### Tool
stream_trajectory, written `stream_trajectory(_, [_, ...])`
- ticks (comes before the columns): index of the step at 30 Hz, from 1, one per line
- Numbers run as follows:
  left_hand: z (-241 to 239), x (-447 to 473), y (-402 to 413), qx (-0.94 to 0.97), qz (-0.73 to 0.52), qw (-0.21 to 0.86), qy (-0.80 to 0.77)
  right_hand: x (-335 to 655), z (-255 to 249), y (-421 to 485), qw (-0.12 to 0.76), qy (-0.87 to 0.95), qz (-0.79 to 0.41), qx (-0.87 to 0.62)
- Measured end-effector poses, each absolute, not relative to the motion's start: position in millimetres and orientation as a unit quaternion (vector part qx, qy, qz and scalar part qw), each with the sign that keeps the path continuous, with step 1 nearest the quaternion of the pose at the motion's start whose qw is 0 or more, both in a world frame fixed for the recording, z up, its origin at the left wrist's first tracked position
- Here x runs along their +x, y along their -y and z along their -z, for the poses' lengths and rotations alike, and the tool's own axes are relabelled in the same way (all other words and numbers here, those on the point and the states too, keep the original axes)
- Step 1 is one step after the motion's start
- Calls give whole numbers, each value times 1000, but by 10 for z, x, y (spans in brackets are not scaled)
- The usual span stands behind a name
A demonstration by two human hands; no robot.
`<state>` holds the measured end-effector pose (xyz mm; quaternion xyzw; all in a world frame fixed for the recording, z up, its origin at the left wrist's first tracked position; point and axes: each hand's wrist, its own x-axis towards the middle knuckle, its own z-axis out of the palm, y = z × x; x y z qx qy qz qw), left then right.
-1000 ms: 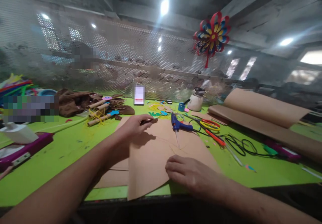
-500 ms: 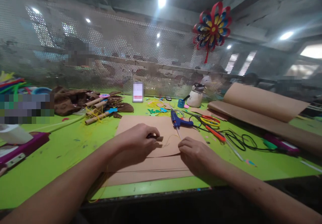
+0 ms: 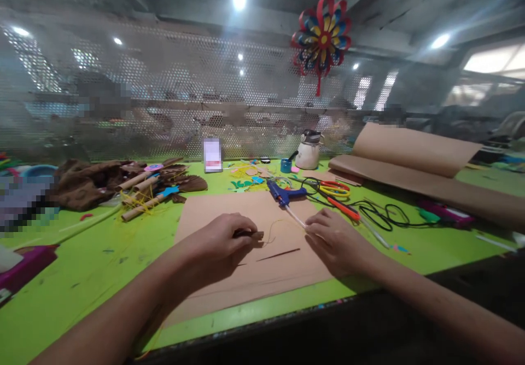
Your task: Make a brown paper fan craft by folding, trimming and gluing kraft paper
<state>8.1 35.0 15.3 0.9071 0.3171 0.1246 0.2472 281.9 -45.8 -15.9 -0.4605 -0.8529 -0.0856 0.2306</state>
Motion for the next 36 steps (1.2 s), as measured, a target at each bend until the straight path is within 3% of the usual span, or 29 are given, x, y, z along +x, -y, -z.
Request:
stream_trajectory(4, [-166, 88, -333, 913, -125, 215, -323, 2470, -41, 342, 278, 870, 7, -407])
stream_trajectory(10, [-169, 76, -286, 912, -121, 209, -332, 1998, 8, 169, 267, 856, -129, -424])
stream_trajectory(15, [-161, 38, -298, 898, -108, 188, -383, 2183, 82, 168, 263, 833, -207, -441])
stream_trajectory(25, [-202, -7, -367, 905, -90, 171, -378, 2684, -245, 25, 221, 855, -137, -450])
stream_trajectory(33, [-177, -33, -438, 909, -73, 151, -381, 3489, -188, 229, 145, 791, -198, -560])
stream_trajectory(36, [-213, -10, -448, 919, -61, 122, -371, 3711, -225, 230, 132, 786, -148, -586])
